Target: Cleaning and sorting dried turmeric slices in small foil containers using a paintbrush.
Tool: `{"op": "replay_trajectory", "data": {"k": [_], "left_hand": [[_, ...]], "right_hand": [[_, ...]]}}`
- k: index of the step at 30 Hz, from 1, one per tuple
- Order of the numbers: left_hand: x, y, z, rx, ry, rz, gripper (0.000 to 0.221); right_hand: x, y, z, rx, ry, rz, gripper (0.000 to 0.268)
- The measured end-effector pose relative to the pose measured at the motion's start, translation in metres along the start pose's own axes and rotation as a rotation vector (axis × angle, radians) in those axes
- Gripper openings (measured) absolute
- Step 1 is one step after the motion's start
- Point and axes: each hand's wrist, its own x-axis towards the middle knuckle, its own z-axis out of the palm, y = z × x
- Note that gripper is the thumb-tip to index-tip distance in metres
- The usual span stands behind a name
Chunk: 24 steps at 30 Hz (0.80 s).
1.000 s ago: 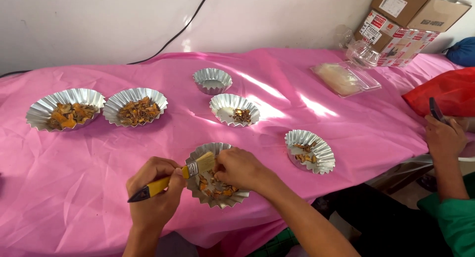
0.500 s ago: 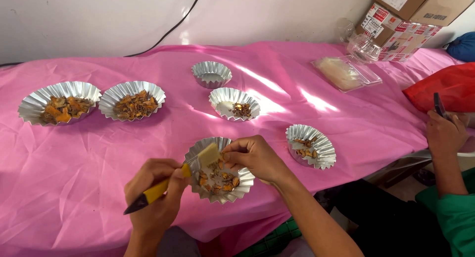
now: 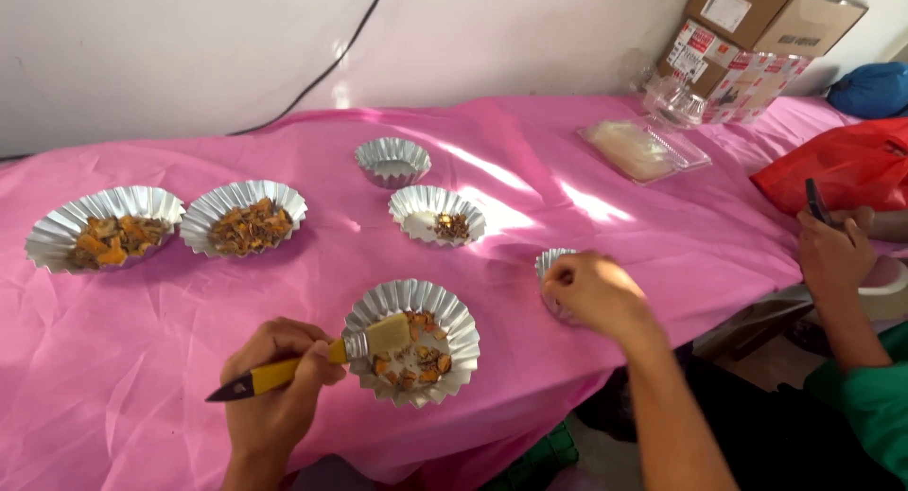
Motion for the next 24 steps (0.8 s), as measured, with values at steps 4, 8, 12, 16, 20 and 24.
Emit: {"op": "replay_trajectory", "data": {"k": [4, 8, 12, 16, 20, 24], "left_hand": [[0.000, 0.004, 0.003, 0.012, -0.024, -0.115, 0.014], [0.003, 0.004, 0.006, 0.019, 0.033, -0.152, 0.014], [0.002, 0.006, 0.005, 0.015, 0.060, -0.072, 0.015], [0.002, 0.006, 0.004, 0.006, 0.063, -0.007, 0.014], [0.001, 0.000, 0.004, -0.024, 0.056, 0.029, 0.015], [0.002, 0.004, 0.003, 0.069, 0.042, 0.111, 0.018]], "right_hand": [[-0.005, -0.013, -0.010, 0.040, 0.028, 0.079, 0.042], [-0.023, -0.058, 0.027, 0.088, -0.152, -0.177, 0.017], [0.012, -0.071, 0.100, -0.311, -0.143, -0.716, 0.027], [0.024, -0.078, 0.120, -0.385, -0.090, -0.737, 0.021], [0.023, -0.079, 0.117, -0.358, -0.100, -0.706, 0.019], [0.008, -0.082, 0.096, -0.018, -0.160, -0.631, 0.008]]}}
